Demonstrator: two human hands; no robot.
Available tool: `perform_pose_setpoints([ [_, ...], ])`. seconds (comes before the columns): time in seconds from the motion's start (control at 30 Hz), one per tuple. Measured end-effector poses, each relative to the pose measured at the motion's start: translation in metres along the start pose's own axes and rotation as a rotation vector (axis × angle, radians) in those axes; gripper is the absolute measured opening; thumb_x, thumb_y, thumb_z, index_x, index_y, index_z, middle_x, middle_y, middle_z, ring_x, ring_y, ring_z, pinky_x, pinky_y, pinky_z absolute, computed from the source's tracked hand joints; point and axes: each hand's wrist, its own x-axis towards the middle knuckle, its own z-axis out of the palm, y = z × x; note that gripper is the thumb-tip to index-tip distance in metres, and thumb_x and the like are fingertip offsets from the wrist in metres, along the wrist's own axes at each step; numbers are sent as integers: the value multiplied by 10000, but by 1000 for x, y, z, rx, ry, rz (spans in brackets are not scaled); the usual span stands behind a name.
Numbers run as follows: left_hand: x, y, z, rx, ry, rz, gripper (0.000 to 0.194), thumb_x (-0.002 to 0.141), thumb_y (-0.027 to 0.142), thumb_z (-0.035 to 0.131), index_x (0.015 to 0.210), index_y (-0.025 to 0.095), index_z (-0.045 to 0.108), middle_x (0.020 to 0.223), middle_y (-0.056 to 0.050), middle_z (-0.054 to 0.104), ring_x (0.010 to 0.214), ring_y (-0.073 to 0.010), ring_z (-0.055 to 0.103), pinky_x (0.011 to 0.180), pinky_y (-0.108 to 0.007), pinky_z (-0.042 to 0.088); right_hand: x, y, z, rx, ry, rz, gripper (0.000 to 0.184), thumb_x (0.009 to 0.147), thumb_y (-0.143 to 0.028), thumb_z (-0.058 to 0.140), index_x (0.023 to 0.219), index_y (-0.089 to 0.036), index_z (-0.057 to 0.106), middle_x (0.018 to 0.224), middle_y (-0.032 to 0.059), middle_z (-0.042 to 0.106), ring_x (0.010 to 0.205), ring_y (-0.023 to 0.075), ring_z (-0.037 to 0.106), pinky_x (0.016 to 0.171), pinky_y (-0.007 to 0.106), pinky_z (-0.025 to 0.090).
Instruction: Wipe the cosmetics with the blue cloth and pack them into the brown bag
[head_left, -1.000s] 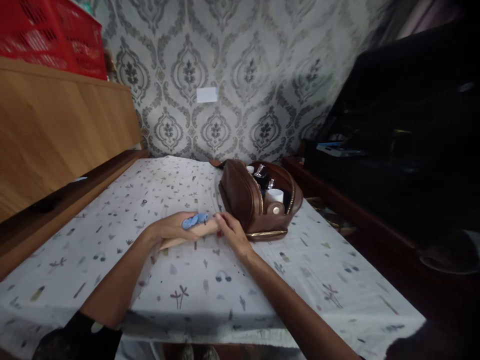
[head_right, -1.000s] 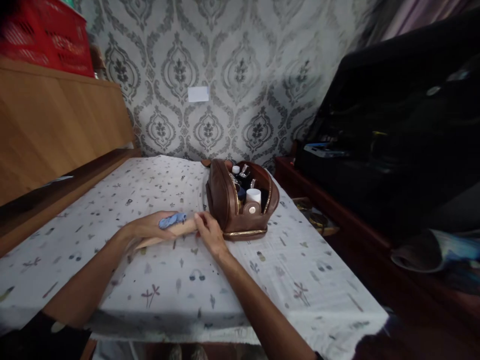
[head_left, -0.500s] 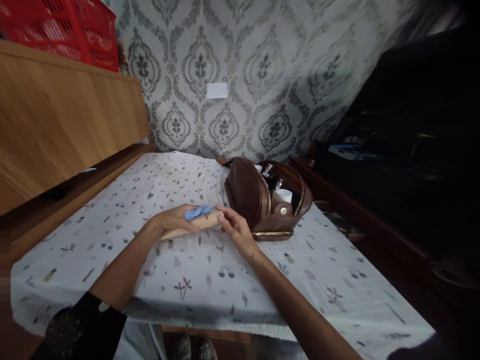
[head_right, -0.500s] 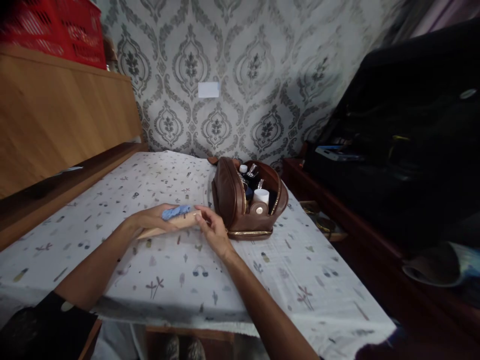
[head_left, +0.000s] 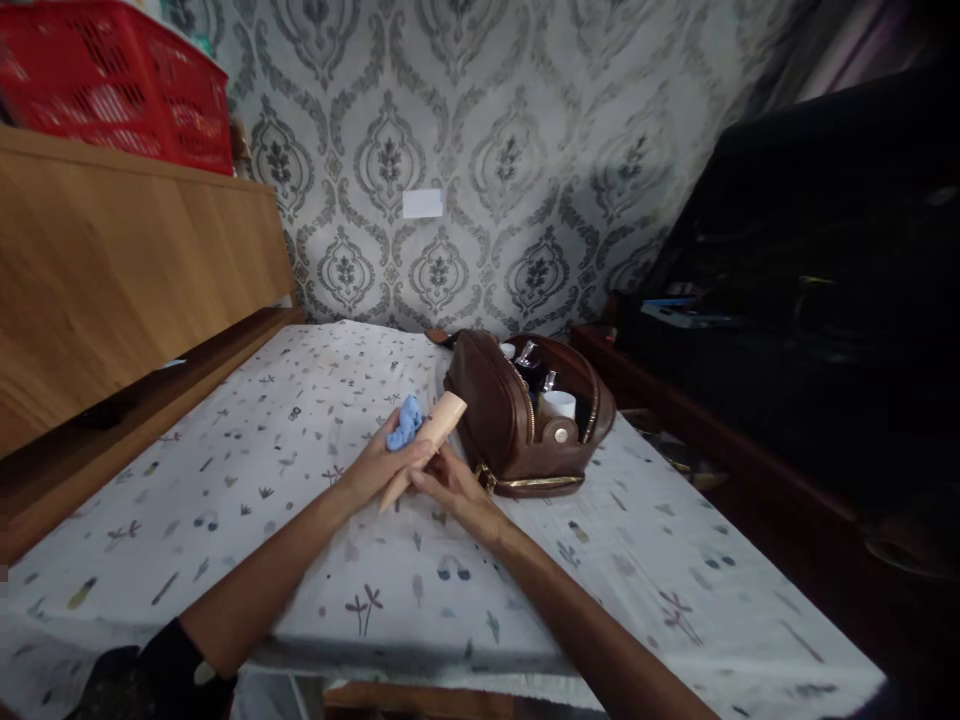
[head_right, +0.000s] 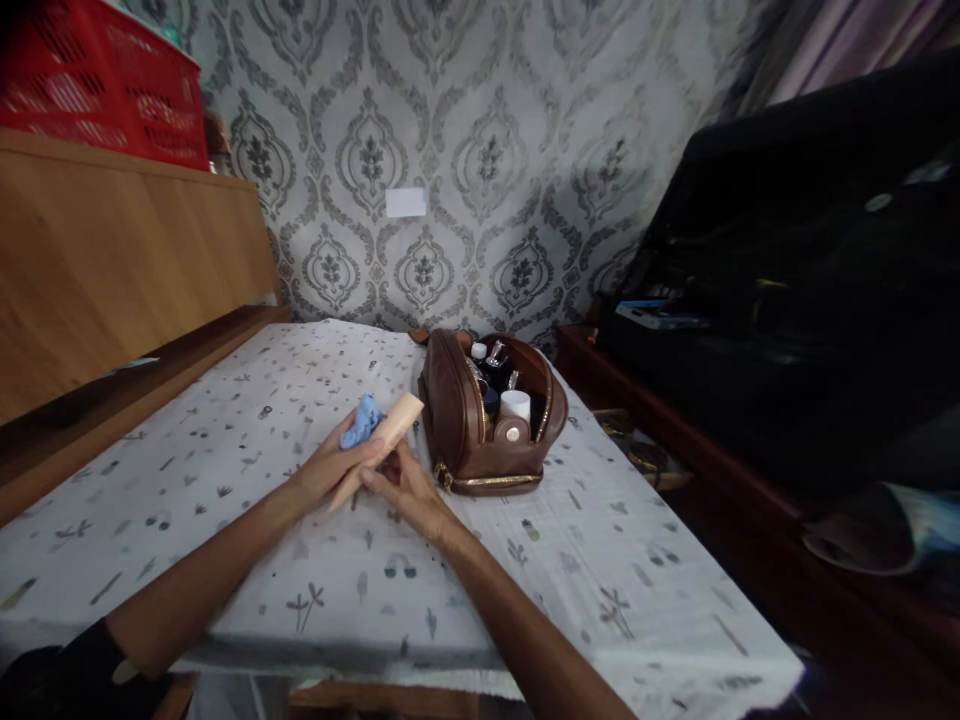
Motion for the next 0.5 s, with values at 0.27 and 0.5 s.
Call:
perform_pose_setpoints([
  [0.27,-13,16,13,363,86,168,372,913,563,503,1030,211,523,935,-15,588,908,-186,560,857,-298,466,2,1,1,125,74,31,587,759,-558,733,1218,-239,554,1089,73,650,961,245,648,745,345,564],
  [0.5,0,17,-6,292,315,165,339,904,493,464,826,192,598,851,-41,623,864,-210,570,810,-322,461,-1,-6,2,224,215,193,542,657,-523,802,1068,-208,642,832,33,651,737,188,624,614,273,488],
])
